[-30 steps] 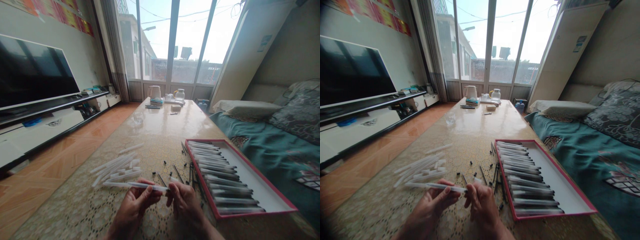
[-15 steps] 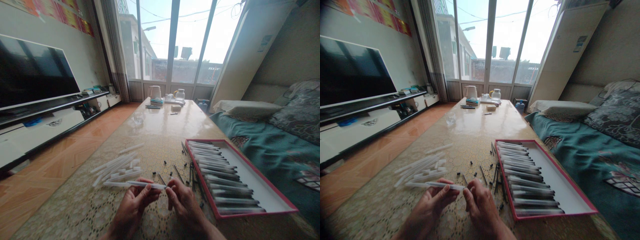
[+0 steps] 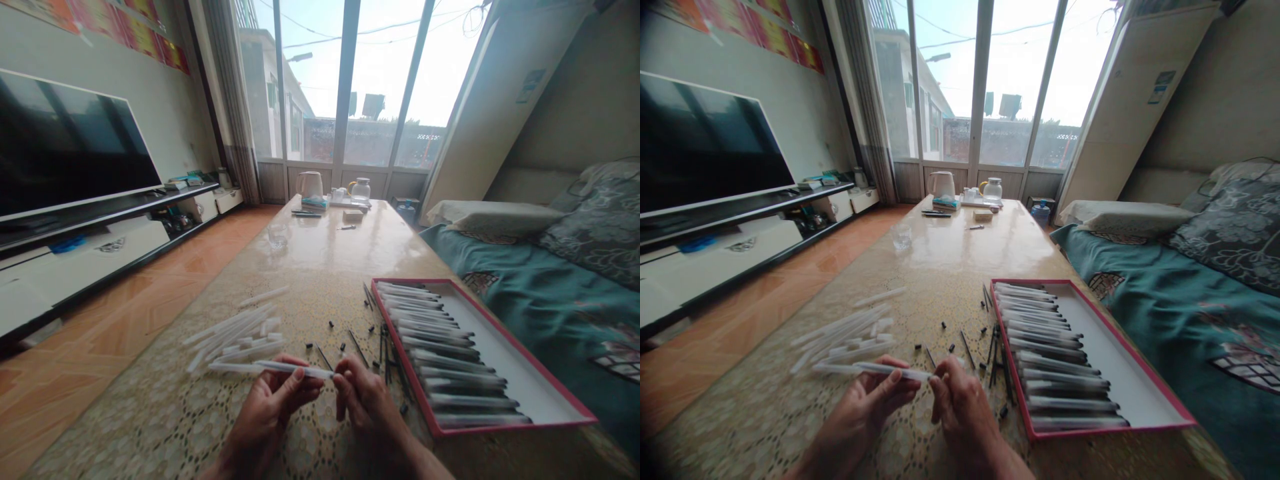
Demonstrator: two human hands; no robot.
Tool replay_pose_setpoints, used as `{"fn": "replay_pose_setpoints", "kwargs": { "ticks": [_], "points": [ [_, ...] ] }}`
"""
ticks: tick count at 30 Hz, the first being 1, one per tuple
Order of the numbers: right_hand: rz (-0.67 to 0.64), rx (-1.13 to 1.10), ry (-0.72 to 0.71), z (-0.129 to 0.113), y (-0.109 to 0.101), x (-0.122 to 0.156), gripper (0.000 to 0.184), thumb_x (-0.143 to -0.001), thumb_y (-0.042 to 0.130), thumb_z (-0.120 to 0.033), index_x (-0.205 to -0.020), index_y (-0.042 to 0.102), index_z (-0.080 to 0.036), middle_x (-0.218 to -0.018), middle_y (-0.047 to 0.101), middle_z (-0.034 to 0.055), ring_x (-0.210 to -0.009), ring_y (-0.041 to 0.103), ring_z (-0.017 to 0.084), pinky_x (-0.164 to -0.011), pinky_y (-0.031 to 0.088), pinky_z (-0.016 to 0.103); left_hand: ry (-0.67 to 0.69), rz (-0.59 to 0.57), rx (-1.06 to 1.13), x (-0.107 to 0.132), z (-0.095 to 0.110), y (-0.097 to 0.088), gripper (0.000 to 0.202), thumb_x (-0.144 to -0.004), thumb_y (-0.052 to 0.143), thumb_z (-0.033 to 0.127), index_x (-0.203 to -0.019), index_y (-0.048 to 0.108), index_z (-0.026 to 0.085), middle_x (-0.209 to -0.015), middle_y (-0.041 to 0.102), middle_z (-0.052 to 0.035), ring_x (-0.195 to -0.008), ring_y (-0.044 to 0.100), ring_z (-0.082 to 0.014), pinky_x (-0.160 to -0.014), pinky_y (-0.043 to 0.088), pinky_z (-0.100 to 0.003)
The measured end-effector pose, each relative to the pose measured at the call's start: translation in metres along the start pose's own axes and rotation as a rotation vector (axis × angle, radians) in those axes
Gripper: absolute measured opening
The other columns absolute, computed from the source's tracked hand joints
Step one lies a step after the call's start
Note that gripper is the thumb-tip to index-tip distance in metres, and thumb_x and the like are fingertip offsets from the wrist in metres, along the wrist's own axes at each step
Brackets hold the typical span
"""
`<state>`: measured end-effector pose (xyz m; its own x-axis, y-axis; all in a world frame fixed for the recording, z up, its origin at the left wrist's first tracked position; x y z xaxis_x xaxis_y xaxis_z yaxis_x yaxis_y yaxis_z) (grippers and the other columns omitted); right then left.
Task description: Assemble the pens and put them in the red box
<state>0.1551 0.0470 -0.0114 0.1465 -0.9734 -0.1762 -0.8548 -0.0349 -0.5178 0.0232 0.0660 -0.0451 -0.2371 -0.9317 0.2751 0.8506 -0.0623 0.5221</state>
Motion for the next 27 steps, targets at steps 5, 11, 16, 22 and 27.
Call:
{"fn": "replay_pose_setpoints", "kwargs": {
  "ticks": [5, 11, 16, 22, 27],
  "points": [
    [0.004, 0.022, -0.005, 0.0025, 0.0019, -0.0008, 0.043, -0.094, 0.022, -0.05, -0.072, 0.046, -0.021, -0.046, 0.058, -0.0012, -0.045, 0.055, 0.012, -0.048, 0.035, 0.019, 0.007, -0.029, -0.007, 0.0, 0.0, 0.0015, 0.017, -0.067, 0.074, 0.026, -0.076, 0.063, 0.016, -0.069, 0.073, -0.0052, -0.069, 0.068, -0.017, -0.069, 0.053, -0.027],
    [0.003, 0.032, -0.02, 0.0014, 0.0029, -0.0008, 0.04, -0.092, 0.024, -0.052, -0.074, 0.043, -0.022, -0.047, 0.057, -0.0029, -0.046, 0.055, 0.012, -0.049, 0.036, 0.019, -0.009, -0.037, -0.005, -0.0014, -0.0015, 0.0001, 0.018, -0.066, 0.074, 0.024, -0.077, 0.063, 0.015, -0.069, 0.073, -0.0053, -0.068, 0.068, -0.0166, -0.069, 0.053, -0.027],
    [-0.011, 0.038, -0.024, 0.0019, 0.0027, -0.0007, 0.04, -0.093, 0.024, -0.048, -0.073, 0.045, -0.021, -0.047, 0.058, -0.0014, -0.046, 0.055, 0.012, -0.048, 0.035, 0.02, 0.012, -0.035, 0.01, -0.0005, 0.0007, 0.0028, 0.019, -0.065, 0.075, 0.026, -0.076, 0.064, 0.015, -0.069, 0.073, -0.0051, -0.068, 0.068, -0.0169, -0.069, 0.053, -0.027],
    [-0.02, 0.009, -0.024, 0.0029, 0.0051, -0.0005, 0.037, -0.093, 0.025, -0.049, -0.078, 0.044, -0.022, -0.046, 0.057, -0.0029, -0.044, 0.054, 0.012, -0.047, 0.036, 0.019, 0.005, -0.019, 0.009, 0.0008, 0.0016, 0.0021, 0.019, -0.065, 0.075, 0.024, -0.076, 0.064, 0.015, -0.067, 0.072, -0.0045, -0.068, 0.068, -0.0165, -0.07, 0.053, -0.028],
    [-0.031, -0.01, -0.019, 0.005, 0.0067, -0.001, 0.041, -0.093, 0.024, -0.051, -0.072, 0.043, -0.022, -0.044, 0.055, -0.0035, -0.042, 0.054, 0.011, -0.047, 0.037, 0.019, 0.003, -0.043, 0.001, 0.0003, -0.0002, 0.0035, 0.019, -0.065, 0.075, 0.025, -0.076, 0.063, 0.015, -0.069, 0.073, -0.006, -0.068, 0.068, -0.0173, -0.07, 0.053, -0.028]
  ]
}}
Point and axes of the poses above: each hand's wrist, its own x-axis away from the middle knuckle, its own y-axis out of the palm, z = x × y, the point moved 9 cm from there along -x, towards the middle knuckle
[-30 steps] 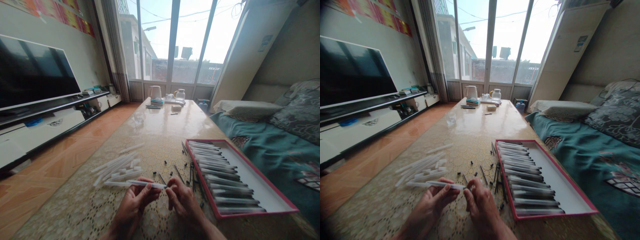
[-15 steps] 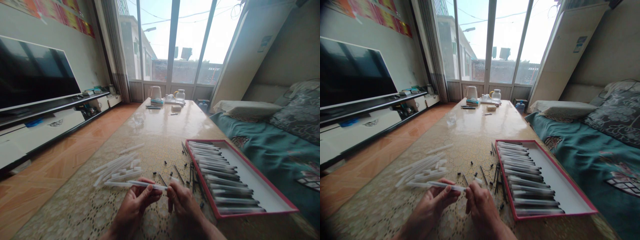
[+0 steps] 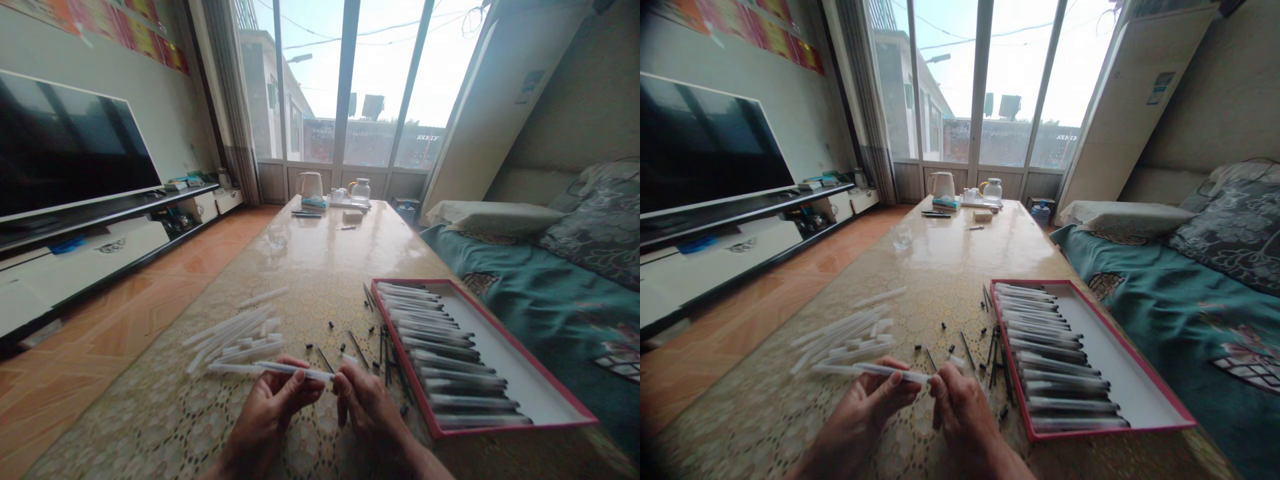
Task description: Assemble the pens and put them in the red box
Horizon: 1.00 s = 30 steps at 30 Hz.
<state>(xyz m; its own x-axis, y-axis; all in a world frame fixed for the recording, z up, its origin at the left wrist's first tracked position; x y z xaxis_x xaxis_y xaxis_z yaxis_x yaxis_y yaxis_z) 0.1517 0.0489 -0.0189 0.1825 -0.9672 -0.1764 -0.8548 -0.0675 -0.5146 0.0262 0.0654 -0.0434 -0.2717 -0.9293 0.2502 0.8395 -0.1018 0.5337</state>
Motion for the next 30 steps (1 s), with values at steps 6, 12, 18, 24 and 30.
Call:
{"fn": "replay_pose_setpoints", "kwargs": {
  "ticks": [6, 12, 18, 24, 30],
  "points": [
    [0.016, -0.006, -0.011, -0.002, -0.003, 0.0, 0.035, -0.093, 0.028, -0.048, -0.076, 0.044, -0.022, -0.045, 0.058, -0.0022, -0.044, 0.053, 0.012, -0.049, 0.037, 0.019, 0.004, 0.008, -0.019, 0.001, 0.001, 0.0, 0.02, -0.064, 0.076, 0.026, -0.076, 0.063, 0.015, -0.068, 0.074, -0.0061, -0.067, 0.068, -0.0173, -0.069, 0.053, -0.028],
    [-0.015, -0.118, 0.072, -0.001, -0.001, 0.0, 0.039, -0.092, 0.031, -0.048, -0.066, 0.042, -0.021, -0.045, 0.05, -0.0043, -0.042, 0.05, 0.01, -0.048, 0.036, 0.019, 0.019, -0.051, -0.033, -0.002, -0.001, 0.002, 0.017, -0.068, 0.073, 0.026, -0.076, 0.063, 0.016, -0.07, 0.074, -0.0063, -0.068, 0.068, -0.0171, -0.07, 0.053, -0.029],
    [0.116, -0.091, 0.159, 0.004, -0.024, 0.001, 0.04, -0.092, 0.031, -0.044, -0.059, 0.037, -0.022, -0.044, 0.044, -0.0055, -0.041, 0.046, 0.01, -0.047, 0.036, 0.02, 0.003, 0.021, -0.003, -0.001, 0.0, -0.004, 0.017, -0.067, 0.073, 0.026, -0.078, 0.066, 0.015, -0.069, 0.072, -0.0051, -0.065, 0.067, -0.0152, -0.065, 0.053, -0.025],
    [0.31, 0.297, -0.006, -0.014, -0.05, 0.007, 0.028, -0.09, 0.037, -0.034, -0.071, 0.052, -0.02, -0.067, 0.056, 0.0019, -0.063, 0.054, 0.016, -0.059, 0.038, 0.025, 0.055, 0.016, -0.095, -0.001, 0.006, -0.003, 0.02, -0.063, 0.076, 0.029, -0.076, 0.067, 0.015, -0.064, 0.071, -0.0049, -0.059, 0.064, -0.0149, -0.058, 0.051, -0.025],
    [0.151, 0.557, -0.276, -0.037, -0.021, 0.008, 0.014, -0.088, 0.05, -0.03, -0.098, 0.058, -0.024, -0.082, 0.061, 0.003, -0.076, 0.055, 0.02, -0.071, 0.037, 0.032, 0.11, -0.086, -0.345, -0.003, 0.006, 0.007, 0.017, -0.07, 0.071, 0.028, -0.079, 0.067, 0.014, -0.063, 0.071, -0.0055, -0.061, 0.064, -0.0161, -0.061, 0.051, -0.027]
  ]
}}
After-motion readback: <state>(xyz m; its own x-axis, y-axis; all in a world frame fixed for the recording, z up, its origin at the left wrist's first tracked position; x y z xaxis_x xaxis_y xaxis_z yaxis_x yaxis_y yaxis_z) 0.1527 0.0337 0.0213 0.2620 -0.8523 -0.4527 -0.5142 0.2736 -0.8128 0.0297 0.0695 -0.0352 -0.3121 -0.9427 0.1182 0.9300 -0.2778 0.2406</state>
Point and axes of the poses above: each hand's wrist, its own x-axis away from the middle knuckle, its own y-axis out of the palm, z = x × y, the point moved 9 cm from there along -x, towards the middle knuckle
